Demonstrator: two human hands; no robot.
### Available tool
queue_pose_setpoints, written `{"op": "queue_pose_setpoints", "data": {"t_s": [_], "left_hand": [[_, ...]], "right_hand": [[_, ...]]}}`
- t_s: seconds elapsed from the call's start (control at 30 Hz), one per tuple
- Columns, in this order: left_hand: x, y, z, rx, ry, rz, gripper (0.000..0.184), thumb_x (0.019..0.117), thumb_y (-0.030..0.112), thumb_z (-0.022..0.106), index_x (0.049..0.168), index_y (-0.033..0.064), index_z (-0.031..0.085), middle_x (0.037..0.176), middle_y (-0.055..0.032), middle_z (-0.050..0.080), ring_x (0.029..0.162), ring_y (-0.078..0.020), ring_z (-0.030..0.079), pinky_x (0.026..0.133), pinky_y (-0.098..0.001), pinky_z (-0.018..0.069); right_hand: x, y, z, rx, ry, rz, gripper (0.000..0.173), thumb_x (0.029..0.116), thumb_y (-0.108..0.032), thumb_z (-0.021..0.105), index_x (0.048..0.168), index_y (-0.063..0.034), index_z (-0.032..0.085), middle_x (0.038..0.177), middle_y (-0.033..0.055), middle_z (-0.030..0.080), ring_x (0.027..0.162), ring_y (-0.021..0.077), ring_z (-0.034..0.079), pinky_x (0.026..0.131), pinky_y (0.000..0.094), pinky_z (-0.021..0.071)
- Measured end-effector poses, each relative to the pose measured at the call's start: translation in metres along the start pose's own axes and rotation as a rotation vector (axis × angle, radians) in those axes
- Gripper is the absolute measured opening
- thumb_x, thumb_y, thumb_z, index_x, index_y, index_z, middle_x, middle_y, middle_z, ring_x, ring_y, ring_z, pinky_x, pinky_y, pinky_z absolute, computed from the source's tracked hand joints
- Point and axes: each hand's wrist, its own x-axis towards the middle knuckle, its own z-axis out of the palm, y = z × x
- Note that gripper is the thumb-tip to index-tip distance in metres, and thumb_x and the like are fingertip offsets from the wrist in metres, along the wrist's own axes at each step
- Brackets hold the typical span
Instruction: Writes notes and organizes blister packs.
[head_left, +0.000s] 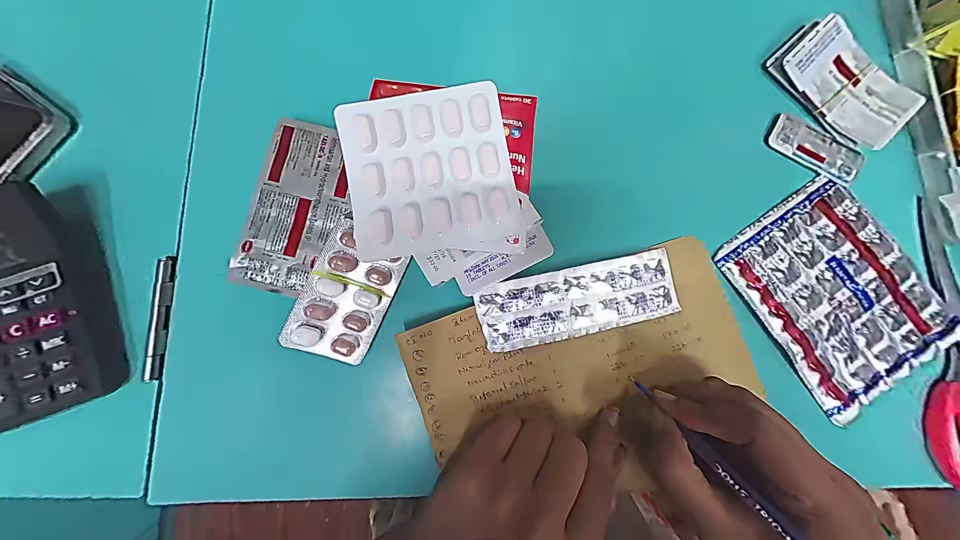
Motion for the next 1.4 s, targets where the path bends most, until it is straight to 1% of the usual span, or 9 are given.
{"op": "queue_pose_setpoints", "data": {"t_s": [0.43, 0.57, 0.67, 0.77, 1.03, 1.07, 1.17, 1.2, 1.4], "left_hand": [[0.0, -0.001, -0.001, 0.007, -0.008, 0.012, 0.023, 0.1026, 0.02, 0.058, 0.112, 0.0082, 0.076, 0.061, -0.0007, 0.05, 0.055, -0.0173, 0.043, 0.054, -0.0278, 0.0347], [0.0, -0.001, -0.001, 0.009, -0.005, 0.007, 0.023, 0.1021, 0.023, 0.06, 0.111, 0.009, 0.076, 0.06, -0.0003, 0.049, 0.054, -0.0174, 0.043, 0.054, -0.0277, 0.0341], [0.0, 0.0, 0.0, 0.007, -0.006, 0.006, 0.024, 0.1023, 0.022, 0.059, 0.112, 0.0083, 0.076, 0.06, -0.0005, 0.049, 0.055, -0.0175, 0.043, 0.054, -0.0278, 0.0343], [0.0, -0.001, 0.0, 0.01, -0.002, 0.008, 0.024, 0.1024, 0.022, 0.059, 0.112, 0.0083, 0.076, 0.06, -0.0005, 0.049, 0.055, -0.0178, 0.044, 0.054, -0.0279, 0.034], [0.0, -0.001, 0.0, 0.005, -0.002, 0.009, 0.025, 0.1016, 0.024, 0.06, 0.113, 0.0083, 0.076, 0.06, -0.0003, 0.048, 0.055, -0.0174, 0.043, 0.054, -0.0279, 0.0333], [0.0, -0.001, -0.001, 0.004, -0.006, 0.008, 0.024, 0.1016, 0.024, 0.061, 0.113, 0.0083, 0.076, 0.06, -0.0003, 0.048, 0.055, -0.0175, 0.043, 0.054, -0.028, 0.0337], [0.0, -0.001, -0.001, -0.005, -0.015, -0.001, 0.025, 0.1018, 0.024, 0.061, 0.114, 0.0088, 0.076, 0.058, -0.0005, 0.047, 0.054, -0.018, 0.042, 0.053, -0.0285, 0.0334], [0.001, -0.001, -0.002, -0.008, -0.02, 0.0, 0.025, 0.1022, 0.024, 0.06, 0.115, 0.0085, 0.076, 0.058, -0.0008, 0.047, 0.054, -0.0182, 0.043, 0.053, -0.0286, 0.0335], [0.002, -0.001, -0.002, -0.005, -0.025, -0.002, 0.026, 0.102, 0.024, 0.061, 0.116, 0.0082, 0.075, 0.059, -0.001, 0.046, 0.054, -0.0185, 0.042, 0.053, -0.0287, 0.033]], "right_hand": [[0.0, 0.001, 0.0, 0.018, 0.0, 0.006, 0.007, 0.0903, -0.014, 0.069, 0.093, -0.0079, 0.066, 0.088, -0.0018, 0.068, 0.084, -0.0023, 0.065, 0.074, 0.0095, 0.0534], [0.0, 0.0, -0.001, 0.004, 0.019, 0.029, 0.007, 0.0913, -0.014, 0.068, 0.095, -0.0084, 0.066, 0.09, -0.0025, 0.069, 0.087, -0.0031, 0.065, 0.075, 0.0094, 0.0535], [0.0, 0.0, 0.0, -0.019, 0.036, 0.02, 0.007, 0.0909, -0.014, 0.068, 0.094, -0.0075, 0.066, 0.088, -0.0015, 0.069, 0.085, -0.0032, 0.065, 0.073, 0.0083, 0.0525], [-0.001, 0.0, 0.001, -0.025, 0.047, 0.02, 0.007, 0.0914, -0.015, 0.068, 0.094, -0.0082, 0.066, 0.089, -0.0021, 0.069, 0.085, -0.0038, 0.065, 0.073, 0.0085, 0.0533], [-0.002, 0.0, -0.001, 0.001, 0.038, 0.044, 0.007, 0.0897, -0.014, 0.069, 0.094, -0.0088, 0.066, 0.089, -0.0028, 0.068, 0.086, -0.0034, 0.065, 0.074, 0.0087, 0.053], [-0.001, 0.0, -0.002, 0.013, 0.039, 0.055, 0.007, 0.0897, -0.014, 0.069, 0.094, -0.0092, 0.066, 0.09, -0.0032, 0.069, 0.086, -0.0034, 0.065, 0.074, 0.009, 0.0532], [0.002, 0.004, -0.016, 0.064, 0.052, 0.095, 0.008, 0.0927, -0.016, 0.069, 0.1, -0.0142, 0.069, 0.095, -0.0088, 0.071, 0.087, -0.0042, 0.067, 0.075, 0.0108, 0.056], [0.003, 0.007, -0.02, 0.055, 0.072, 0.092, 0.008, 0.0916, -0.015, 0.069, 0.1, -0.0151, 0.07, 0.095, -0.0097, 0.072, 0.087, -0.0041, 0.067, 0.075, 0.0111, 0.0561], [0.003, 0.014, -0.02, 0.018, 0.106, 0.077, 0.007, 0.089, -0.015, 0.07, 0.096, -0.0132, 0.069, 0.09, -0.0068, 0.07, 0.083, -0.0034, 0.066, 0.071, 0.0102, 0.0549]]}}
